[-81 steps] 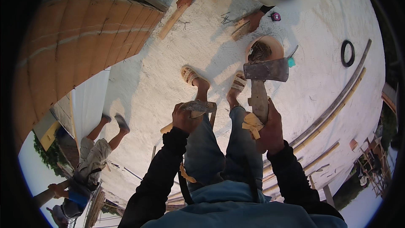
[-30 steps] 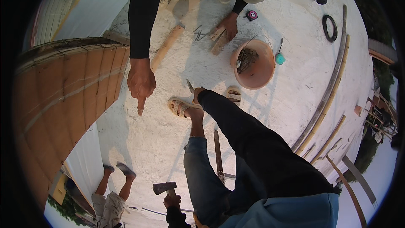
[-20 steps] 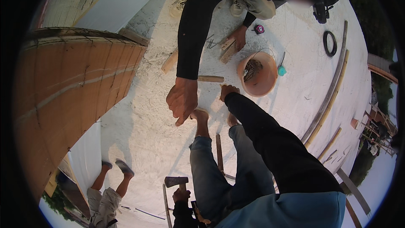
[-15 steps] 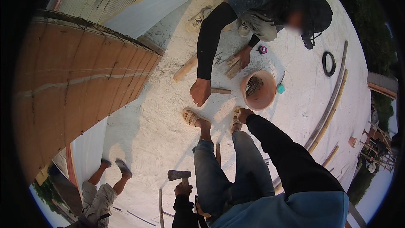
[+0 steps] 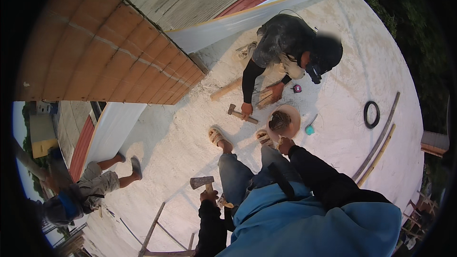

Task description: The person positions a long bamboo pole against a tiled chimney and hammers nails to secure it. They then walk across the rooftop, pick up a metal rod, and use pliers to twist wire around bamboo poles to fasten them together.

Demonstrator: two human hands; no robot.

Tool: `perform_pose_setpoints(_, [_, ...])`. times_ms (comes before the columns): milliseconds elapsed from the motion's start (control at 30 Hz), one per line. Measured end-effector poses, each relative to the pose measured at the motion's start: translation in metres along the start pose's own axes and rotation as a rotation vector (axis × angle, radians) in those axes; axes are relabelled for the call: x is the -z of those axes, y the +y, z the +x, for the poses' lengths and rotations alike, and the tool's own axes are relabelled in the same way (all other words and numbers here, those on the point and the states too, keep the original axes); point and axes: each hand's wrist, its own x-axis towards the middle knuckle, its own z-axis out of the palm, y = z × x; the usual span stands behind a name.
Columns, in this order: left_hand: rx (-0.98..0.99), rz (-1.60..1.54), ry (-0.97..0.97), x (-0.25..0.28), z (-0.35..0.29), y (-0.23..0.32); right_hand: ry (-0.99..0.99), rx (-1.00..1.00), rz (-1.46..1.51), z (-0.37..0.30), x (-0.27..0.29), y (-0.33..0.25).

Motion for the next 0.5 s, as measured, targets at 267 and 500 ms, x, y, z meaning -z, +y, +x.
perform_pose_setpoints(267, [-0.298,0.614,-0.118,-0.133,-0.084,-0.078,-0.229,0.021,-0.285,-0.019,0.072,0.106])
perform_pose_setpoints(500, [0.041,0.222,-0.170,-0.234,-0.107,-0.153,-0.315,-0.080,-0.167,-0.048,0.079,0.151])
